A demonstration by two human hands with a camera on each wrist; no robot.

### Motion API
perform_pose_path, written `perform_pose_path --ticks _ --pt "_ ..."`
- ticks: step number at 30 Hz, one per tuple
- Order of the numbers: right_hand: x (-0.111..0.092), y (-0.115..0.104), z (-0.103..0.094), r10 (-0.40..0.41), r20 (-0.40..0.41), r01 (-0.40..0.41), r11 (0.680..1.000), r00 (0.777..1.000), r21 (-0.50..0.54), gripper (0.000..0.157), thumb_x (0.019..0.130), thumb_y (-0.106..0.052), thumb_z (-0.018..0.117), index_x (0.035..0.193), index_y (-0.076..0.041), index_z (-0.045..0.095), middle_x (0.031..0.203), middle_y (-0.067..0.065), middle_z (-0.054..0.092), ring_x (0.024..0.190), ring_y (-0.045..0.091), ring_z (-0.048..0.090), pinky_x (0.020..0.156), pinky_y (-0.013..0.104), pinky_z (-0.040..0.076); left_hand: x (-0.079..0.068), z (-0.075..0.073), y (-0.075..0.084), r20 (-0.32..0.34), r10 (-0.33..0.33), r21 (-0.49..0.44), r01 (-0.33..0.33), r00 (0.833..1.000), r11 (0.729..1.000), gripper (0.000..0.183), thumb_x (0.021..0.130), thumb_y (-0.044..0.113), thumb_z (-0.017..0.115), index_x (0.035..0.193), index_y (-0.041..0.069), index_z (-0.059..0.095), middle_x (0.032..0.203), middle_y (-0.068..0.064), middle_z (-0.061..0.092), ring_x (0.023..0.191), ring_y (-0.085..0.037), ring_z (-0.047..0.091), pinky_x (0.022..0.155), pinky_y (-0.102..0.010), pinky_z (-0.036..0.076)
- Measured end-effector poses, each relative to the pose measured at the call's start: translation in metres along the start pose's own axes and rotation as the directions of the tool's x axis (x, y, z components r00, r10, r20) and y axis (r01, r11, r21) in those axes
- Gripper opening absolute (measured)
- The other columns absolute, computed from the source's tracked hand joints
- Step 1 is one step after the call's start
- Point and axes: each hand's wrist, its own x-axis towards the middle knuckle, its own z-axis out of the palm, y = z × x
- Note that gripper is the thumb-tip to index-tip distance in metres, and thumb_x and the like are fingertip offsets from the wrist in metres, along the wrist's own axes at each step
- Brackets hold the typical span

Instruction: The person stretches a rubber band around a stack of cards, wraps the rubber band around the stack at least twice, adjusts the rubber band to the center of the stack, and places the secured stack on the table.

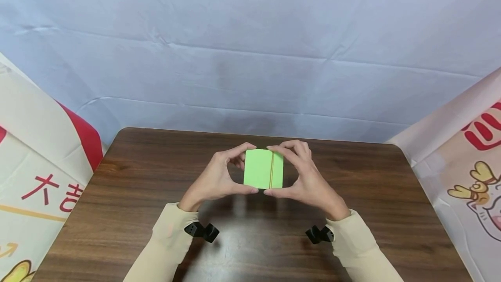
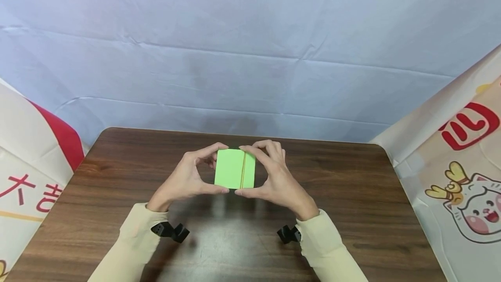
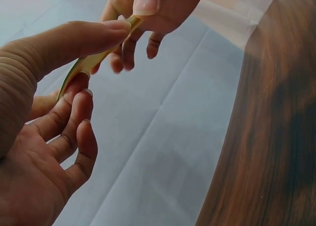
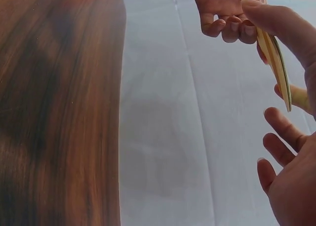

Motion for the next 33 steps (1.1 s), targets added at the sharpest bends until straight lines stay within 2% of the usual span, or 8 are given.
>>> perform_pose_path --ticks 5,9,12,18,22,29,33 --pt "-0.0012 -0.0016 -0.0021 0.033 0.020 -0.032 0.999 0.999 -0.027 0.100 0.062 -0.036 0.099 0.148 -0.022 0.051 0.132 0.002 0.043 0.120 0.023 0.033 0.094 0.051 0.036 -0.0003 0.0007 -0.0014 -0.007 -0.001 -0.005 0.001 1.000 1.000 0.078 0.067 0.021 0.097 0.136 0.020 0.060 0.095 0.003 0.061 0.085 -0.015 0.059 0.078 -0.033 0.051" --pt "-0.0017 -0.0016 -0.0046 0.039 -0.003 -0.040 0.998 0.999 -0.042 0.101 0.058 -0.036 0.101 0.144 -0.017 0.051 0.130 0.002 0.045 0.118 0.023 0.035 0.094 0.051 0.031 -0.0012 0.0004 -0.0022 -0.029 -0.005 -0.011 0.005 1.000 1.000 0.080 0.066 0.019 0.097 0.137 0.019 0.060 0.095 0.003 0.062 0.085 -0.015 0.059 0.078 -0.033 0.051" --pt "-0.0010 -0.0018 -0.0047 0.029 -0.014 -0.030 0.999 0.999 -0.037 0.096 0.059 -0.034 0.101 0.140 -0.014 0.054 0.129 0.002 0.045 0.118 0.024 0.035 0.094 0.051 0.031 -0.0019 0.0001 -0.0023 -0.039 -0.009 -0.016 0.009 0.999 1.000 0.080 0.066 0.018 0.097 0.136 0.019 0.060 0.095 0.003 0.062 0.085 -0.015 0.059 0.079 -0.033 0.050" --pt "-0.0003 -0.0020 -0.0026 0.030 -0.015 -0.030 1.000 0.999 0.002 0.093 0.060 -0.031 0.100 0.141 -0.020 0.056 0.128 0.000 0.045 0.121 0.022 0.034 0.095 0.051 0.038 -0.0017 0.0003 -0.0022 -0.038 -0.005 -0.026 0.004 0.999 1.000 0.078 0.066 0.020 0.097 0.136 0.019 0.061 0.095 0.003 0.063 0.083 -0.015 0.060 0.078 -0.033 0.051" --pt "-0.0001 -0.0024 -0.0022 0.028 -0.012 -0.028 0.999 1.000 0.031 0.094 0.061 -0.028 0.101 0.142 -0.020 0.055 0.126 0.001 0.044 0.120 0.022 0.033 0.094 0.051 0.040 -0.0025 -0.0004 -0.0017 -0.043 0.000 -0.044 -0.002 0.999 0.999 0.079 0.065 0.020 0.098 0.135 0.019 0.061 0.094 0.003 0.063 0.082 -0.015 0.060 0.077 -0.033 0.050" --pt "0.0002 -0.0030 -0.0021 0.031 -0.004 -0.030 0.995 1.000 0.096 0.096 0.062 -0.026 0.100 0.145 -0.022 0.054 0.125 0.001 0.042 0.119 0.022 0.031 0.094 0.054 0.038 -0.0032 -0.0010 -0.0028 -0.043 0.005 -0.061 -0.007 0.999 0.998 0.078 0.065 0.020 0.097 0.134 0.020 0.062 0.093 0.004 0.063 0.082 -0.018 0.061 0.077 -0.033 0.050" --pt "0.0011 -0.0040 -0.0009 0.028 0.012 -0.029 0.994 1.000 0.108 0.094 0.063 -0.024 0.100 0.145 -0.020 0.055 0.127 0.003 0.040 0.122 0.023 0.030 0.096 0.053 0.038 -0.0023 -0.0002 -0.0020 -0.034 0.015 -0.051 -0.017 0.999 0.999 0.077 0.066 0.020 0.097 0.134 0.020 0.062 0.094 0.004 0.063 0.083 -0.017 0.060 0.077 -0.034 0.050"
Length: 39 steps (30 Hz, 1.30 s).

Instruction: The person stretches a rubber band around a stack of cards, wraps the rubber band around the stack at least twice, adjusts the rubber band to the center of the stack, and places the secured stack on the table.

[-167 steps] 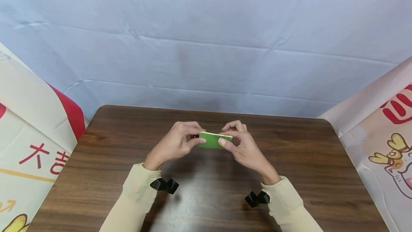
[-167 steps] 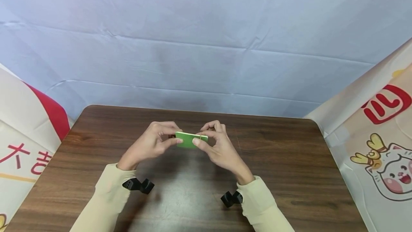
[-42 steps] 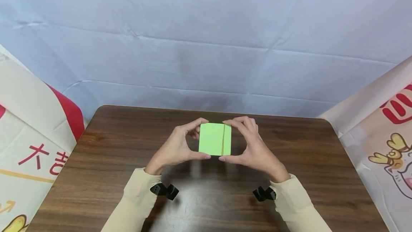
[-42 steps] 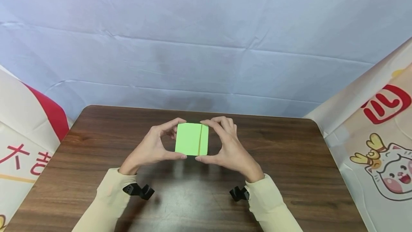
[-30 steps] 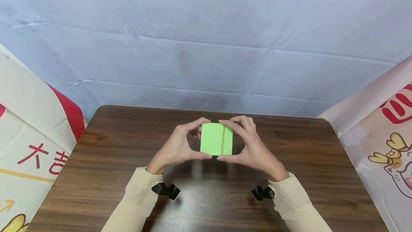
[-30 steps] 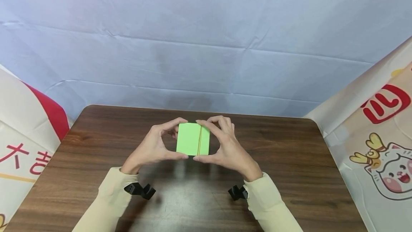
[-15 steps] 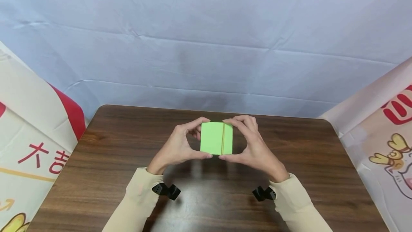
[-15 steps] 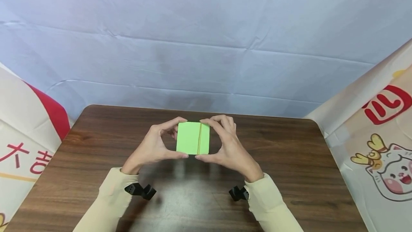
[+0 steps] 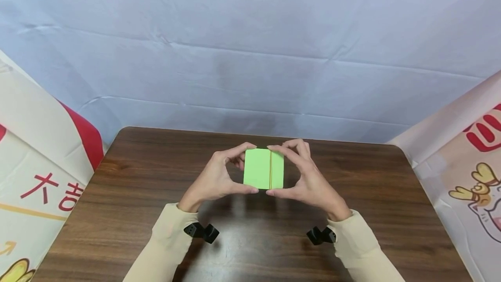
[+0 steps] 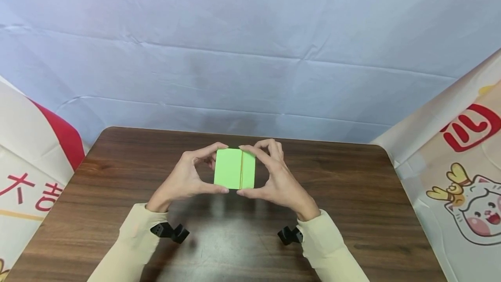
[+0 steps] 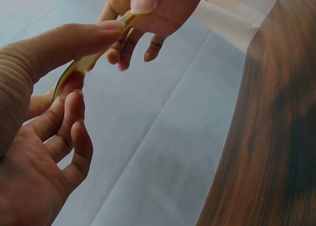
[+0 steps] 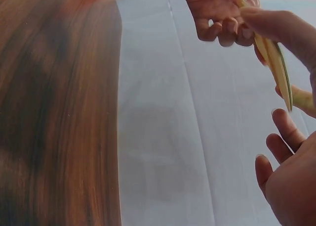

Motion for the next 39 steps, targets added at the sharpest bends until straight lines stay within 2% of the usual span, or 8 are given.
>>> perform_pose_path --ticks 5,11,22,28,33,39 --pt "0.0017 -0.0030 0.0000 0.000 0.004 0.000 1.000 1.000 -0.026 0.095 0.063 -0.023 0.099 0.147 -0.018 0.053 0.131 0.005 0.039 0.128 0.024 0.028 0.096 0.054 0.041 0.0018 0.0019 0.0015 -0.014 0.014 0.002 -0.014 1.000 1.000 0.078 0.067 0.018 0.097 0.137 0.016 0.061 0.094 0.002 0.062 0.082 -0.016 0.058 0.077 -0.032 0.050" --pt "0.0015 -0.0059 -0.0050 0.011 0.017 -0.010 0.997 1.000 -0.074 0.101 0.063 -0.025 0.100 0.150 -0.017 0.048 0.133 0.006 0.038 0.125 0.026 0.028 0.095 0.056 0.040 0.0018 0.0007 0.0016 -0.028 0.017 -0.006 -0.017 0.999 1.000 0.081 0.066 0.018 0.097 0.138 0.016 0.061 0.095 0.002 0.062 0.082 -0.016 0.058 0.076 -0.032 0.049" --pt "0.0029 -0.0041 -0.0054 -0.030 -0.013 0.029 0.995 0.999 -0.092 0.096 0.060 -0.026 0.101 0.144 -0.016 0.055 0.129 0.006 0.042 0.124 0.027 0.030 0.095 0.055 0.037 0.0018 0.0014 0.0035 -0.029 0.012 -0.014 -0.013 1.000 1.000 0.080 0.066 0.018 0.097 0.138 0.016 0.061 0.094 0.002 0.062 0.082 -0.017 0.057 0.076 -0.034 0.050" --pt "0.0033 -0.0040 -0.0044 -0.033 -0.019 0.032 0.996 0.999 -0.086 0.094 0.060 -0.026 0.101 0.143 -0.020 0.056 0.127 0.006 0.042 0.130 0.029 0.030 0.097 0.057 0.039 0.0019 0.0009 0.0040 -0.025 0.015 0.006 -0.015 1.000 1.000 0.081 0.065 0.018 0.098 0.137 0.015 0.061 0.094 0.002 0.062 0.083 -0.016 0.058 0.077 -0.032 0.050" --pt "0.0029 -0.0038 -0.0046 -0.030 -0.020 0.028 0.995 0.999 -0.093 0.093 0.060 -0.029 0.101 0.141 -0.021 0.057 0.128 0.005 0.041 0.126 0.027 0.029 0.096 0.056 0.038 0.0014 0.0001 0.0041 -0.007 0.024 0.052 -0.024 1.000 0.998 0.083 0.065 0.018 0.098 0.138 0.015 0.060 0.096 0.004 0.062 0.083 -0.013 0.058 0.078 -0.031 0.051" --pt "0.0003 -0.0024 -0.0067 -0.004 -0.020 0.002 0.996 1.000 -0.092 0.091 0.059 -0.030 0.101 0.139 -0.020 0.059 0.129 0.004 0.040 0.124 0.031 0.030 0.095 0.056 0.037 -0.0004 -0.0029 0.0071 0.023 0.032 0.086 -0.034 0.999 0.996 0.090 0.064 0.013 0.098 0.143 0.007 0.056 0.094 0.003 0.062 0.087 -0.012 0.059 0.081 -0.035 0.053"
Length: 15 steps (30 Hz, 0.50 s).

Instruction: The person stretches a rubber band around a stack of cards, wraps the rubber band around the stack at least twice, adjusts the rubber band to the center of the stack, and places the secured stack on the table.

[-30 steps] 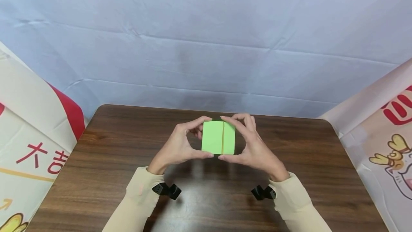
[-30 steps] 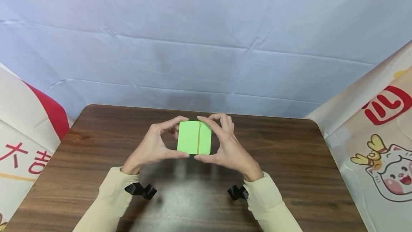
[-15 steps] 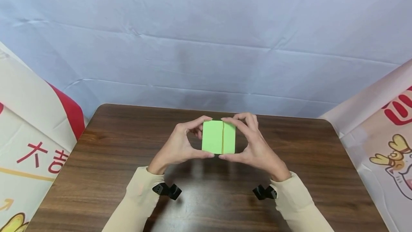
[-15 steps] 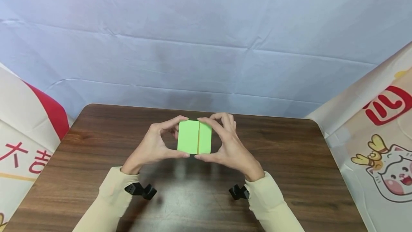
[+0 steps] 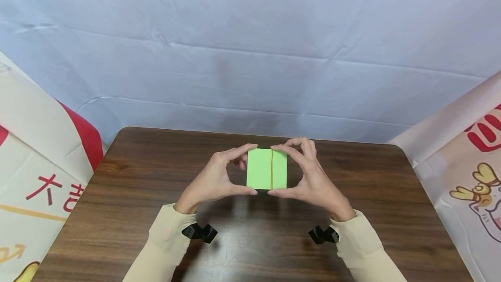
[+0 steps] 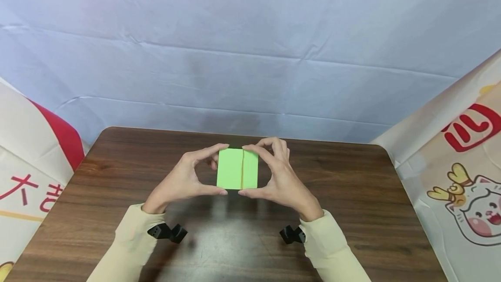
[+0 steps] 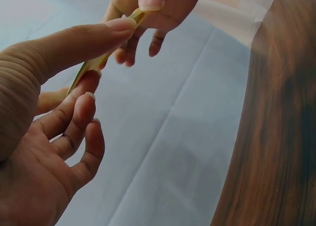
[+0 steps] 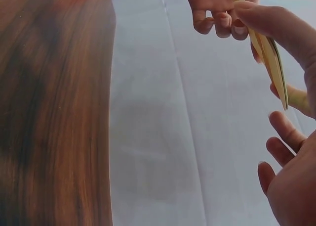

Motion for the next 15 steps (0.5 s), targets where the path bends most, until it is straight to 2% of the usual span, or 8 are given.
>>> perform_pose_path --ticks 9,15 --pt "-0.0007 0.0004 -0.0013 0.012 0.004 -0.012 1.000 1.000 0.007 0.092 0.059 -0.030 0.101 0.139 -0.021 0.059 0.130 0.004 0.040 0.125 0.025 0.028 0.097 0.055 0.037 -0.0029 -0.0024 0.0001 -0.003 0.013 -0.045 -0.013 1.000 0.999 0.090 0.064 0.008 0.097 0.144 0.004 0.055 0.097 -0.001 0.063 0.089 -0.013 0.060 0.083 -0.032 0.053" --pt "-0.0007 0.0000 -0.0008 0.008 0.007 -0.009 1.000 1.000 0.022 0.093 0.057 -0.030 0.102 0.139 -0.020 0.060 0.131 0.003 0.040 0.126 0.029 0.028 0.097 0.055 0.037 -0.0023 -0.0022 -0.0014 0.013 0.029 -0.088 -0.028 0.999 0.996 0.086 0.065 0.006 0.096 0.142 0.004 0.056 0.096 0.001 0.063 0.088 -0.014 0.061 0.085 -0.037 0.055"
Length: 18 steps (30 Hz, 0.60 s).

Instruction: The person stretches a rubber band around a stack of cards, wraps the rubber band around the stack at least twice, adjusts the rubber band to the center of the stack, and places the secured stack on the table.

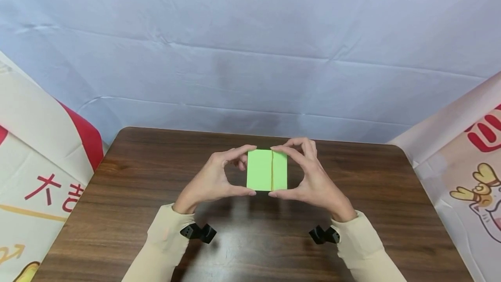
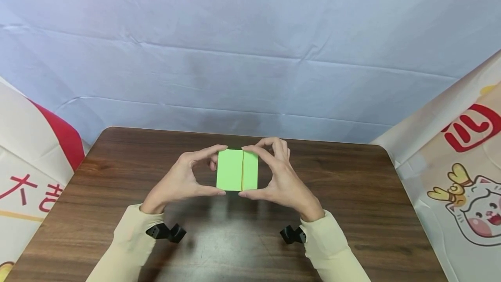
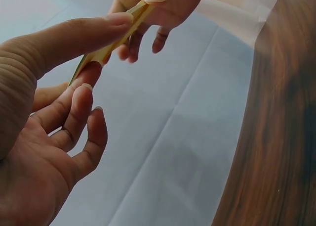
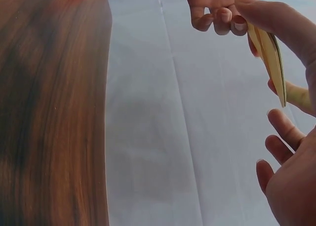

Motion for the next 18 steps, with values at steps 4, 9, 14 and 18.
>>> perform_pose_path --ticks 4,9,14,18 --pt "0.0006 -0.0011 0.0014 -0.014 -0.002 0.014 1.000 1.000 0.027 0.093 0.057 -0.029 0.102 0.139 -0.021 0.059 0.132 0.003 0.040 0.127 0.028 0.028 0.096 0.054 0.039 0.0010 0.0003 -0.0012 0.008 0.011 -0.043 -0.011 1.000 0.999 0.084 0.066 0.005 0.096 0.141 0.003 0.056 0.097 0.000 0.064 0.088 -0.016 0.061 0.085 -0.037 0.056" --pt "0.0023 -0.0024 0.0011 -0.031 -0.017 0.032 0.998 0.999 0.054 0.095 0.056 -0.027 0.103 0.139 -0.018 0.060 0.130 0.003 0.042 0.128 0.023 0.029 0.097 0.053 0.040 0.0021 0.0008 -0.0015 -0.003 0.023 -0.088 -0.023 1.000 0.996 0.084 0.065 0.004 0.096 0.140 0.004 0.058 0.098 -0.001 0.066 0.087 -0.018 0.061 0.083 -0.035 0.056" --pt "0.0031 -0.0039 0.0000 -0.033 -0.018 0.035 0.997 0.999 0.071 0.095 0.055 -0.026 0.103 0.139 -0.016 0.060 0.128 0.003 0.042 0.128 0.024 0.029 0.098 0.054 0.038 0.0036 0.0011 -0.0008 -0.008 0.030 -0.120 -0.031 1.000 0.992 0.084 0.065 0.004 0.096 0.139 0.004 0.058 0.100 -0.001 0.066 0.087 -0.019 0.060 0.082 -0.035 0.056" --pt "0.0034 -0.0045 -0.0006 -0.039 -0.025 0.041 0.997 0.999 0.071 0.095 0.055 -0.025 0.103 0.139 -0.015 0.060 0.127 0.003 0.041 0.130 0.024 0.029 0.099 0.055 0.038 0.0043 0.0010 0.0000 -0.009 0.031 -0.131 -0.032 0.999 0.991 0.084 0.065 0.004 0.096 0.140 0.005 0.058 0.101 -0.002 0.066 0.088 -0.019 0.060 0.082 -0.036 0.056"
